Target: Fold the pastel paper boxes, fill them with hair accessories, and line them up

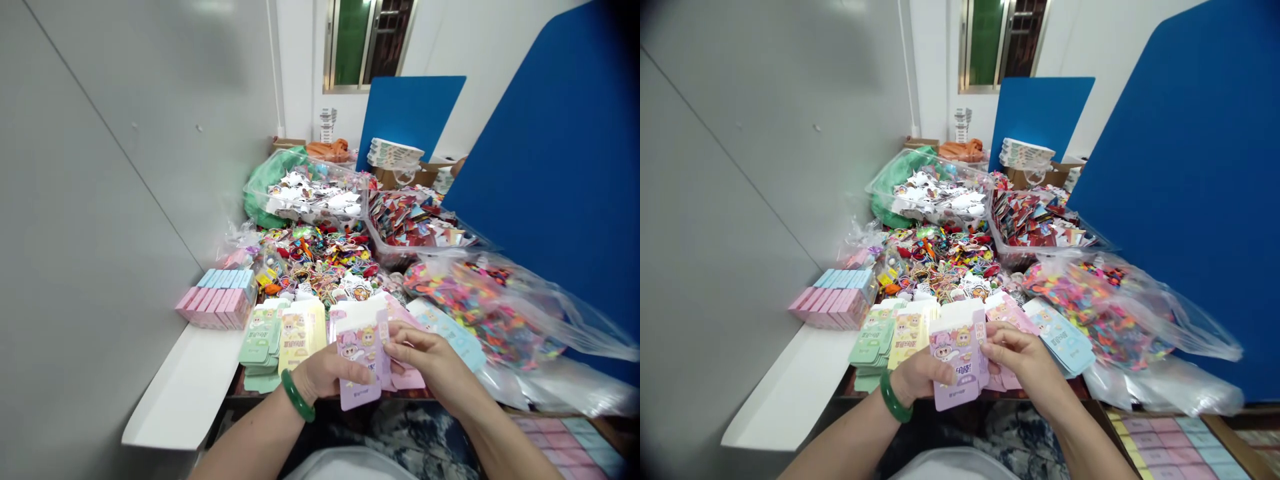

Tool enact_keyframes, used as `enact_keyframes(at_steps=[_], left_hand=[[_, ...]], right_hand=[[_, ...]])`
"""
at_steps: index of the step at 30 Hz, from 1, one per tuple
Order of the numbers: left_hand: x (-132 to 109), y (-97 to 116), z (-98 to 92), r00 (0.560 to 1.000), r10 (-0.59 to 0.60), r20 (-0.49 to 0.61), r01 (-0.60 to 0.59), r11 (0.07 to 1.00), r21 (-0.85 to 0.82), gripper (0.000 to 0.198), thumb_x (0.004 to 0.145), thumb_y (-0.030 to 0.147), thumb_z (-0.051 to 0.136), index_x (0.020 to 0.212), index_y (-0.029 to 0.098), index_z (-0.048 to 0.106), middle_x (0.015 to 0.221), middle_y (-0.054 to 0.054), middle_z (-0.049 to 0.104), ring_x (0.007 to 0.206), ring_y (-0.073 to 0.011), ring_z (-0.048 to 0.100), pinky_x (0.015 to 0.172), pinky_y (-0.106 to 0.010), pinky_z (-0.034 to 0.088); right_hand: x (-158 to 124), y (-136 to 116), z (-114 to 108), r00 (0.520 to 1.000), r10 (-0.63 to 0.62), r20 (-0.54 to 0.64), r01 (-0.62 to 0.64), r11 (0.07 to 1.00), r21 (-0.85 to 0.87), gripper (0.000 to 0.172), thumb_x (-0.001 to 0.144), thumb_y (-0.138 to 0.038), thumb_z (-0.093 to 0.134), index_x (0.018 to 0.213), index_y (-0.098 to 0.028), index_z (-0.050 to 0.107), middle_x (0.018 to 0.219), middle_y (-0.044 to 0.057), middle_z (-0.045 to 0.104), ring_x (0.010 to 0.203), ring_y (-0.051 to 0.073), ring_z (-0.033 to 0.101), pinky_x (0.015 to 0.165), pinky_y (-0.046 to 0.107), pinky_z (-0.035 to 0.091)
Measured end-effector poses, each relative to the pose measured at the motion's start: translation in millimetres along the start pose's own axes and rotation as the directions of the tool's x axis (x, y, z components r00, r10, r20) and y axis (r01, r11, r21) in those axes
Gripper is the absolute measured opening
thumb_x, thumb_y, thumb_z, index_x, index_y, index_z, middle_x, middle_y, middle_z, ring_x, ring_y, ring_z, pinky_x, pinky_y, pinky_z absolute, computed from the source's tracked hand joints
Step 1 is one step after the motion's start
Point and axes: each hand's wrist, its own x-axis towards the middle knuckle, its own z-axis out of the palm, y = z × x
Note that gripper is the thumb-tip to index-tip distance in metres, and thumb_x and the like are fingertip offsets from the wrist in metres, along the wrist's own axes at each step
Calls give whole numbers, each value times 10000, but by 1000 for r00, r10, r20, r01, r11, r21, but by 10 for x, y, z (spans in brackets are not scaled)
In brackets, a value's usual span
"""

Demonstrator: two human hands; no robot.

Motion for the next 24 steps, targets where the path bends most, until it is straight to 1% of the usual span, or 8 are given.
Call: enact_keyframes(at_steps=[3,5,8,13,19,20,22,24], left_hand=[[22,-29,90,998,37,-59,-36,999,31,559,519,340,889,1011,139,714,993,-128,749,968,-307,695,859,-387,520],[63,-50,161,991,58,-123,-54,998,39,525,528,323,892,986,136,717,943,-115,748,907,-283,705,818,-369,525],[161,-91,261,960,85,-265,-75,996,49,513,527,294,902,975,138,709,873,-85,740,812,-240,702,776,-352,523],[304,-159,353,873,97,-479,-72,995,69,489,536,255,904,967,150,698,863,-52,730,743,-195,678,754,-346,524],[235,-279,377,888,124,-443,7,959,282,528,616,303,862,1071,135,654,959,-87,726,879,-256,688,804,-371,532],[206,-309,378,864,172,-474,16,930,367,561,616,307,862,1098,142,626,999,-91,716,925,-265,680,821,-373,531],[147,-374,375,769,364,-525,-21,836,548,690,630,311,857,1216,181,516,1116,-96,676,1029,-267,650,877,-372,520],[95,-433,361,671,556,-490,-88,717,692,789,675,322,833,1310,230,374,1196,-95,631,1067,-246,636,923,-365,504]], right_hand=[[-32,49,-79,988,-111,-108,112,994,2,240,679,-407,812,789,-219,710,828,31,671,644,148,603,589,273,523],[-66,56,-115,946,-256,-197,259,966,-10,314,709,-369,806,989,-273,703,997,43,700,851,192,659,736,301,550],[-122,48,-138,908,-381,-173,380,924,-44,337,743,-348,787,1063,-299,694,1097,52,701,986,225,653,839,347,541],[-147,114,-145,919,-368,-143,367,930,-34,331,759,-363,773,1075,-285,710,1126,56,706,966,229,662,865,375,538],[-136,285,-114,953,-248,-176,277,947,164,417,740,-366,792,1121,-282,645,1097,49,714,989,216,666,854,338,539],[-139,302,-103,956,-235,-176,265,949,173,403,736,-370,795,1098,-272,648,1074,49,717,966,212,669,838,329,541],[-145,321,-78,959,-217,-185,252,949,192,390,726,-378,801,1065,-260,647,1043,49,721,948,211,671,822,322,542],[-155,319,-55,961,-205,-184,243,944,221,425,718,-380,807,1087,-266,627,1031,48,725,943,217,676,818,334,545]])
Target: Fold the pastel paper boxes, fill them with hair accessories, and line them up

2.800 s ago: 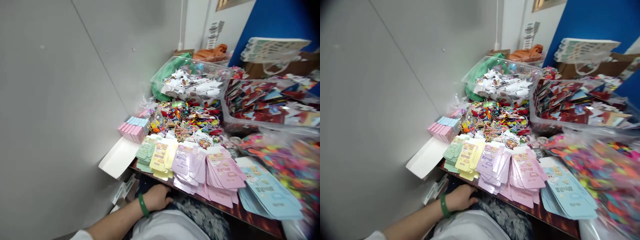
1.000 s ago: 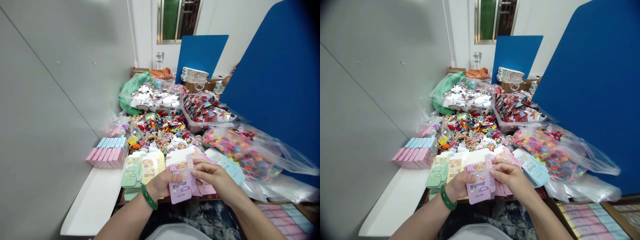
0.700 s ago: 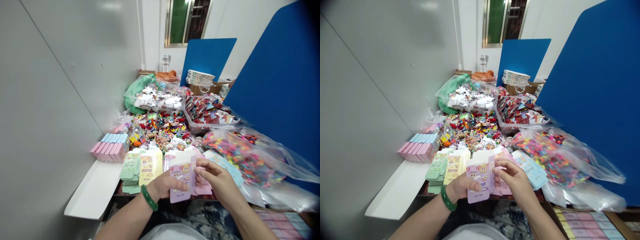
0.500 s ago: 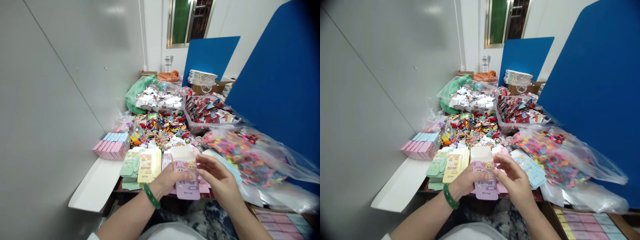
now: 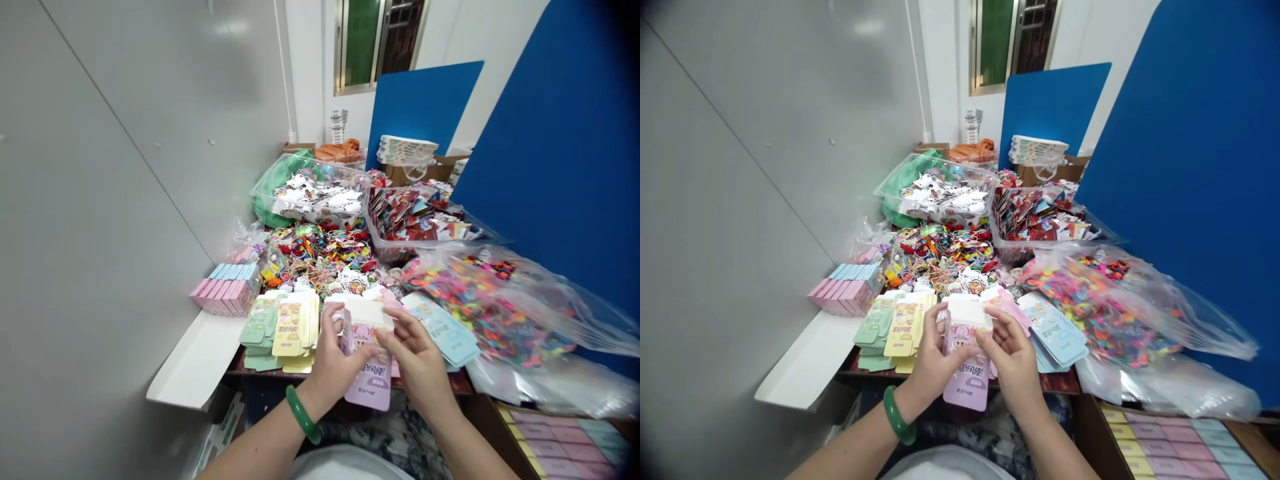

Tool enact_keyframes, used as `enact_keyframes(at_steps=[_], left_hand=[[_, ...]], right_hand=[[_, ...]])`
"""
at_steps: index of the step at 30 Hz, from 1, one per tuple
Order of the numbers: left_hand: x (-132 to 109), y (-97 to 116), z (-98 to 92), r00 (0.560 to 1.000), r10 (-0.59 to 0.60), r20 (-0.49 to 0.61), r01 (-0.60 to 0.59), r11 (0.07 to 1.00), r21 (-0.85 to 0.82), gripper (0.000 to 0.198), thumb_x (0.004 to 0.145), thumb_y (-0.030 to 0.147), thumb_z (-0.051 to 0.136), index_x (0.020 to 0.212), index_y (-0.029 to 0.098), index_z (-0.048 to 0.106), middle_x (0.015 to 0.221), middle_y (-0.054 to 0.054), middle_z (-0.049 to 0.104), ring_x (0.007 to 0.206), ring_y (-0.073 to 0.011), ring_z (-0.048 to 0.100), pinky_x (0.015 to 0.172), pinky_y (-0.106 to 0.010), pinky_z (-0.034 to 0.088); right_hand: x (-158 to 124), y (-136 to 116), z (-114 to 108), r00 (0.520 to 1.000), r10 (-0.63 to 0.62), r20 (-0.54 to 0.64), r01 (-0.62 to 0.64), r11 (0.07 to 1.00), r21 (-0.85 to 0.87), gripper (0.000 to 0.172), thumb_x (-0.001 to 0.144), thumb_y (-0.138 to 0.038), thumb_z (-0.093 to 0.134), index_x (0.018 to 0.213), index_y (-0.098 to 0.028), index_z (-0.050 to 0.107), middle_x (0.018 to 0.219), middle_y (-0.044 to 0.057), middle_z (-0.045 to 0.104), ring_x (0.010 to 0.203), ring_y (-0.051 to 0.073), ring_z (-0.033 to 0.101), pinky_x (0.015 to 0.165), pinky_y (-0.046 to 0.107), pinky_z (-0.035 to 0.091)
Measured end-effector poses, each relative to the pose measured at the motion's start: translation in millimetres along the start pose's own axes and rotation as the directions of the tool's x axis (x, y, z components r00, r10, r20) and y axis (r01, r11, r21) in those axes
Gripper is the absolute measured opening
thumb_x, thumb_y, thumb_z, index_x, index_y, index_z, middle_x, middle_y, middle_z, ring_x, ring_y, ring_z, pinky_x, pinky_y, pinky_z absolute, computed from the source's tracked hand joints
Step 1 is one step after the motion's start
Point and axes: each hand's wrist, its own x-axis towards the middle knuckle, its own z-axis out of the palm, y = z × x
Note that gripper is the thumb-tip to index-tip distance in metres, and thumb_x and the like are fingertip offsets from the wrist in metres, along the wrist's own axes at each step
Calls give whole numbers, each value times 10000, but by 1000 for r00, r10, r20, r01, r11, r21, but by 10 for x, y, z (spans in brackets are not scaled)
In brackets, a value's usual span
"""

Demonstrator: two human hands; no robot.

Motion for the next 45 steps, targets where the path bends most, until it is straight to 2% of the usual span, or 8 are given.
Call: enact_keyframes(at_steps=[8,17,22,26,31,36,41,45], left_hand=[[-48,-52,-7,999,1,-39,-3,999,-49,512,813,419,689,1200,251,398,1030,-50,647,863,-195,661,746,-292,528],[38,128,-156,985,3,-174,4,999,42,306,796,425,669,695,189,503,600,50,481,557,-104,437,538,-220,364],[164,248,-290,994,-65,-93,68,997,32,388,730,441,739,610,181,478,516,81,389,497,-77,354,500,-206,305],[205,263,-322,978,-195,76,207,952,-227,559,689,453,798,1127,245,520,741,45,613,595,-120,557,574,-224,418],[254,162,-294,755,-309,579,557,768,-317,575,641,509,814,1036,125,649,827,-98,699,698,-221,673,680,-328,517],[368,137,-194,745,-374,553,597,742,-303,450,595,350,864,955,137,699,836,-72,707,692,-183,669,690,-311,543],[453,148,-127,728,-419,542,629,723,-286,406,583,330,856,902,136,698,766,-46,693,625,-155,635,628,-267,498],[483,120,-118,741,-421,523,597,770,-225,391,587,319,859,898,151,693,764,-11,663,645,-129,594,642,-243,446]], right_hand=[[-59,-38,52,999,7,-36,-7,1000,-15,415,671,-431,825,1029,-257,705,1050,62,737,976,247,675,844,367,553],[-98,14,159,998,63,31,-59,991,-121,427,683,-455,798,1033,-220,735,860,47,725,788,199,649,715,318,539],[56,-46,182,982,-57,181,107,954,-279,253,760,-427,724,689,-185,712,666,22,629,631,144,556,578,260,450],[222,-201,125,938,-154,310,269,889,-371,284,816,-347,677,586,-181,669,578,1,554,562,121,501,523,246,398],[341,-331,26,868,-359,343,483,774,-410,126,856,-230,648,772,-225,741,751,23,689,697,148,625,635,263,484],[393,-314,-112,886,-375,272,463,737,-493,330,820,-197,701,1138,-282,691,951,22,722,726,141,642,667,264,533],[444,-325,-199,847,-357,393,515,734,-443,159,816,-193,709,954,-265,740,977,29,748,908,186,698,835,301,551],[467,-357,-220,913,-225,341,367,816,-445,69,793,-238,730,856,-253,754,912,23,759,846,181,714,763,265,570]])
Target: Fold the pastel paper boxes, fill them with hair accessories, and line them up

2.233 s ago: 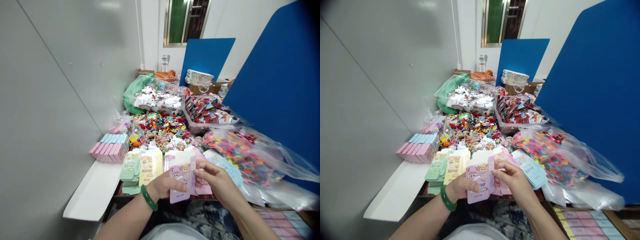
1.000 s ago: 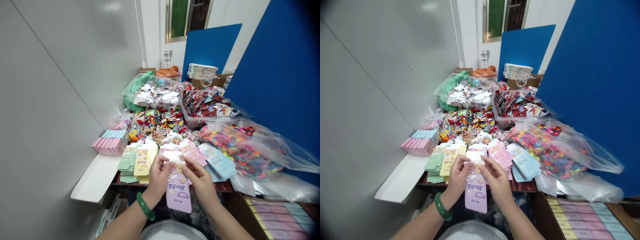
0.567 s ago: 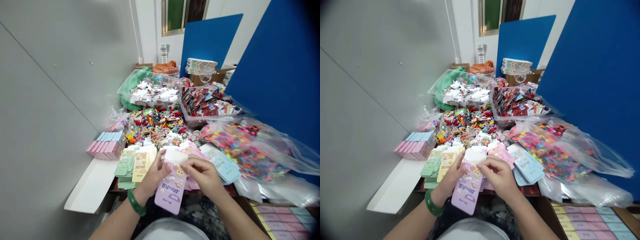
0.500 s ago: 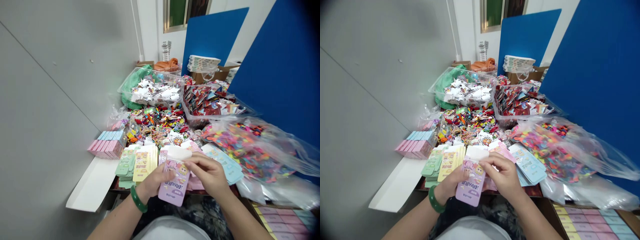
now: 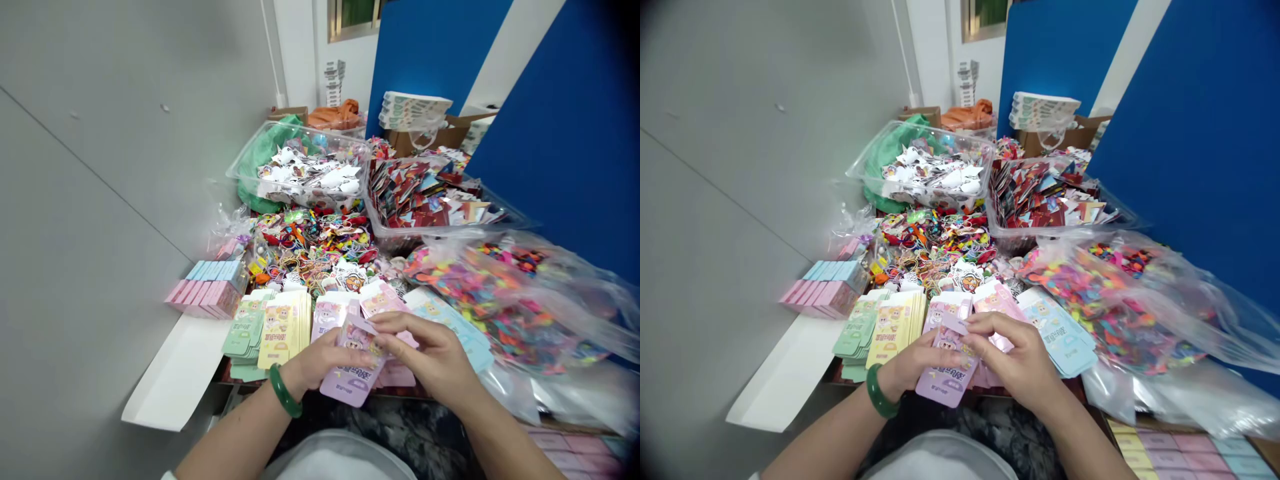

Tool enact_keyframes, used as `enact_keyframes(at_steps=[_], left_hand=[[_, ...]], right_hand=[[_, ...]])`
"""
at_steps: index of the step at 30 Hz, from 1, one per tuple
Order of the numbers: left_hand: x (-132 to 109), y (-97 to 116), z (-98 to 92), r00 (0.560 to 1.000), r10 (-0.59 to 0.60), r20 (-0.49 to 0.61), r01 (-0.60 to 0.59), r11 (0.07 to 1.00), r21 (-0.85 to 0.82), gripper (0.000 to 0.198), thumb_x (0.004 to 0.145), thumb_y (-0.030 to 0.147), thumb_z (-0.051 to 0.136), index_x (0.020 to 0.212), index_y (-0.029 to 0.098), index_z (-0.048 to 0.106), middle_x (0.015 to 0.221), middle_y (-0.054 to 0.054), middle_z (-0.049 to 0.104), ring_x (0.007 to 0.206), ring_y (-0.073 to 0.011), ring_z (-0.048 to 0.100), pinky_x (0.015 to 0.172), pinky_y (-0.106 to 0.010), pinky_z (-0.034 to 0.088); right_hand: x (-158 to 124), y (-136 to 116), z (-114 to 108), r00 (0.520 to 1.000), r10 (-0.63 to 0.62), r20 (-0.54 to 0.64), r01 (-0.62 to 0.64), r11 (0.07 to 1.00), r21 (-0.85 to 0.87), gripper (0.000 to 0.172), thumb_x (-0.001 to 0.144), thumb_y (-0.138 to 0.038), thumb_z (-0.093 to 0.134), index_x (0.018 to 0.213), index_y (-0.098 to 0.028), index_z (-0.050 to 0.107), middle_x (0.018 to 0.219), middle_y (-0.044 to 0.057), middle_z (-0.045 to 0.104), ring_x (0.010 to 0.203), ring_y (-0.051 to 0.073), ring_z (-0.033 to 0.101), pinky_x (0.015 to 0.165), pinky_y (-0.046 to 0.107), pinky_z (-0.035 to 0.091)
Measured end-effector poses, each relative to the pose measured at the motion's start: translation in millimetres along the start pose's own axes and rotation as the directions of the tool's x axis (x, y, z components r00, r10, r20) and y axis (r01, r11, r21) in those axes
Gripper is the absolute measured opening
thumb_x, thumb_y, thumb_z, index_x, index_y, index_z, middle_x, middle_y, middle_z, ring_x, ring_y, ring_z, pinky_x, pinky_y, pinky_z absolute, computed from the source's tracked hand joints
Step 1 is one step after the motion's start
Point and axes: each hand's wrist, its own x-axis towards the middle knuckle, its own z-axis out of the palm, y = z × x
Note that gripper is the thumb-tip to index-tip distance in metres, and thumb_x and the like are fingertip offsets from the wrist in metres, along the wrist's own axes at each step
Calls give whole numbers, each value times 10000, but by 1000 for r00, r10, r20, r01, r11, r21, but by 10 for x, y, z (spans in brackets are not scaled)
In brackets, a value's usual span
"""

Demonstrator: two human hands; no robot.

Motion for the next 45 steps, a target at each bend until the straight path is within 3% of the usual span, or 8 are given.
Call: enact_keyframes(at_steps=[5,12,21,30,36,39,41,45], left_hand=[[9,70,11,989,53,137,-83,972,220,397,671,356,823,1004,185,691,890,-16,668,822,-166,593,798,-284,430],[31,78,19,996,58,73,-66,992,107,349,651,345,824,908,161,676,773,6,597,703,-127,524,705,-249,402],[56,133,-10,992,109,58,-118,977,177,319,664,340,809,887,153,679,799,-6,596,760,-152,526,765,-275,408],[48,85,24,997,27,-71,-29,999,-27,289,590,267,822,799,131,677,732,-8,626,662,-138,558,653,-253,415],[45,41,8,989,-53,-141,32,989,-144,378,581,280,848,876,124,670,723,-10,636,603,-118,567,609,-235,415],[68,60,-52,989,-23,-149,-11,975,-223,388,726,435,760,949,137,647,792,-45,658,676,-146,609,650,-250,449],[77,102,-128,977,85,-195,-132,962,-240,394,835,497,630,1083,192,606,983,-82,674,841,-199,645,742,-303,485],[30,180,-290,882,444,-155,-391,875,286,486,783,311,723,1242,285,564,1430,-93,475,1326,-303,424,1056,-426,375]], right_hand=[[88,-35,-55,979,191,72,-198,973,117,106,777,-306,745,872,-273,779,831,10,763,748,166,714,657,228,569],[96,-7,-49,996,-32,79,33,999,-7,181,860,-227,658,966,-316,775,958,19,757,886,157,706,791,242,559],[74,69,56,979,-203,36,205,976,-70,349,838,-119,659,1085,-354,736,1028,22,740,960,198,682,859,358,550],[32,115,211,982,-174,77,180,980,-84,464,873,-160,626,1287,-369,619,1274,39,660,1173,235,617,986,417,509],[62,179,241,994,-46,-102,41,998,-51,192,821,-214,681,985,-272,762,961,53,756,925,225,696,811,356,566],[210,178,194,975,216,-56,-209,972,110,134,791,-335,710,845,-220,754,835,56,736,785,207,683,693,314,555],[324,187,169,908,419,14,-407,873,269,218,762,-408,723,810,-195,719,768,42,708,685,177,651,603,277,521],[465,269,210,768,604,211,-637,690,344,282,756,-469,674,780,-191,640,619,-17,612,513,121,537,476,231,403]])
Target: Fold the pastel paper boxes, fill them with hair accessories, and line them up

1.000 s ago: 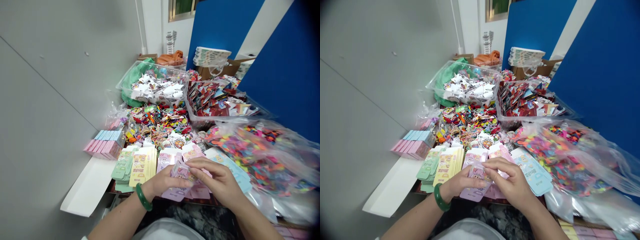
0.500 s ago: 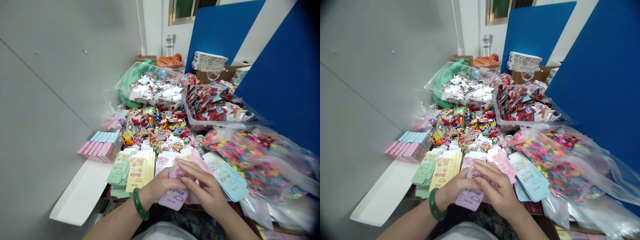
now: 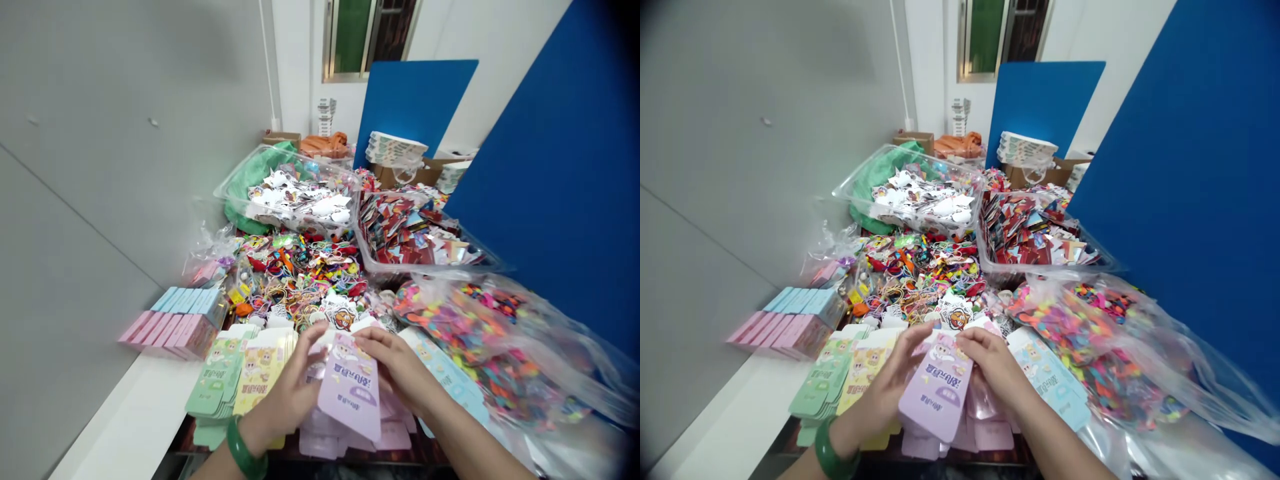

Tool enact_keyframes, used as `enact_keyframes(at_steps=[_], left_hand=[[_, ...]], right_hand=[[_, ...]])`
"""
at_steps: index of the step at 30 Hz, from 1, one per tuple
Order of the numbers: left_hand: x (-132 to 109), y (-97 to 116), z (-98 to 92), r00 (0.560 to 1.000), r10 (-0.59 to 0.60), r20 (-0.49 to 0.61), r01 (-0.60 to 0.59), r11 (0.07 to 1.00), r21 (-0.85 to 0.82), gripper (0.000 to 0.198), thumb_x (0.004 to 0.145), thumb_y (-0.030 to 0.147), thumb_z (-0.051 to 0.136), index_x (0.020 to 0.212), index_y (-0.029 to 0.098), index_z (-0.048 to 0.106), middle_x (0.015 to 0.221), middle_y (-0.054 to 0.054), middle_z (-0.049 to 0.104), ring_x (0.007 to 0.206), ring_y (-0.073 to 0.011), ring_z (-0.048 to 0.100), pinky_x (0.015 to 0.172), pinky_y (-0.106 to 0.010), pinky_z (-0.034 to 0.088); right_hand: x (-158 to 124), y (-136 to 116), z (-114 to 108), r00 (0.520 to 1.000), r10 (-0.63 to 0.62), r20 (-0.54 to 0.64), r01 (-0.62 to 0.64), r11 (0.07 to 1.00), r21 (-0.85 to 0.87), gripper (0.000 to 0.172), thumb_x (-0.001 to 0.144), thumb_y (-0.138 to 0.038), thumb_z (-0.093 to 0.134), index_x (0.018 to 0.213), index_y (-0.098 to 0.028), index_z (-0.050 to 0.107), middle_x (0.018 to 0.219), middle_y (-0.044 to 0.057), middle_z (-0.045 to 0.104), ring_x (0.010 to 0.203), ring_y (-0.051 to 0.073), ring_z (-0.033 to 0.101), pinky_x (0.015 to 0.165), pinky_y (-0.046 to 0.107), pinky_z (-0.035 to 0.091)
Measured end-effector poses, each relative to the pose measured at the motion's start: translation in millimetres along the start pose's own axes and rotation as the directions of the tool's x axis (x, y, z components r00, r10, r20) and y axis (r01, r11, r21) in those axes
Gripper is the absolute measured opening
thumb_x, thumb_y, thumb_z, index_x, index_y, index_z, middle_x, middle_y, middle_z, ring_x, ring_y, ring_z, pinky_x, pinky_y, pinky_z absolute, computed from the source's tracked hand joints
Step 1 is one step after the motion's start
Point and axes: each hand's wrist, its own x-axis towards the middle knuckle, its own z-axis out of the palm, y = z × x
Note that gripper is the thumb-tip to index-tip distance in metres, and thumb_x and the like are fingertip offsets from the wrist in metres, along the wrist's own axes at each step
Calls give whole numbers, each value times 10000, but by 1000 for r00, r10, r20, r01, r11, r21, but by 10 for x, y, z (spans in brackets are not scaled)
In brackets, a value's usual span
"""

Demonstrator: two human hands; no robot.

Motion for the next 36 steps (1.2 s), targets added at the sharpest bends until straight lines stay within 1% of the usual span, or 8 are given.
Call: enact_keyframes(at_steps=[3,6,9,14,19,22,31,36], left_hand=[[-41,-29,-69,984,115,140,-150,948,280,316,781,210,712,1091,244,666,1336,-104,557,1312,-307,436,1115,-443,310],[-75,-110,-110,999,-6,32,2,991,131,283,836,230,665,1116,249,633,1131,-68,669,1100,-246,602,990,-395,451],[-89,-161,-184,984,-148,-94,143,988,-57,433,813,277,716,1218,254,566,1141,-50,688,1053,-221,637,927,-352,500],[-110,-106,-307,967,-173,-186,156,982,-103,386,796,296,742,1142,226,588,1070,-38,715,980,-196,659,853,-312,531],[-98,-41,-328,962,-153,-228,128,985,-119,352,761,255,765,1071,215,604,1006,-27,721,918,-182,661,786,-283,539],[-58,-57,-319,959,-155,-236,132,985,-110,368,742,242,774,1074,203,620,965,-32,721,851,-180,662,700,-261,530],[26,-135,-246,962,-120,-244,99,991,-95,374,742,199,757,1094,201,630,1028,-34,717,946,-194,652,844,-299,512],[-6,-207,-245,973,-98,-211,102,995,8,497,766,209,744,1244,238,609,1207,-49,679,1097,-227,616,964,-338,475]], right_hand=[[164,12,-23,992,-49,113,84,939,-334,256,787,-437,588,715,-195,634,611,-2,617,551,148,556,528,259,412],[467,-75,-168,951,-308,16,209,607,-767,230,812,-348,520,693,-201,652,706,38,672,678,189,595,633,293,420],[864,-156,-339,916,-394,-74,132,470,-872,156,788,-288,558,717,-194,661,783,74,687,750,217,591,666,311,382],[1293,-72,-418,942,-328,-65,103,471,-876,92,617,-212,733,661,-182,658,719,58,678,663,195,570,595,290,339],[1285,-122,-490,940,-337,-60,148,557,-817,126,697,-264,659,595,-191,651,646,22,663,620,162,566,591,282,378],[1183,-251,-551,929,-364,-73,185,625,-758,214,730,-377,634,633,-186,631,590,6,627,561,147,550,552,275,397],[724,-641,-466,868,-438,-232,328,859,-394,278,651,-410,781,630,-192,610,483,-13,571,378,81,417,366,228,293],[173,-815,-303,819,-568,-78,477,750,-459,164,757,-363,738,725,-222,660,589,13,628,478,117,536,410,237,385]])
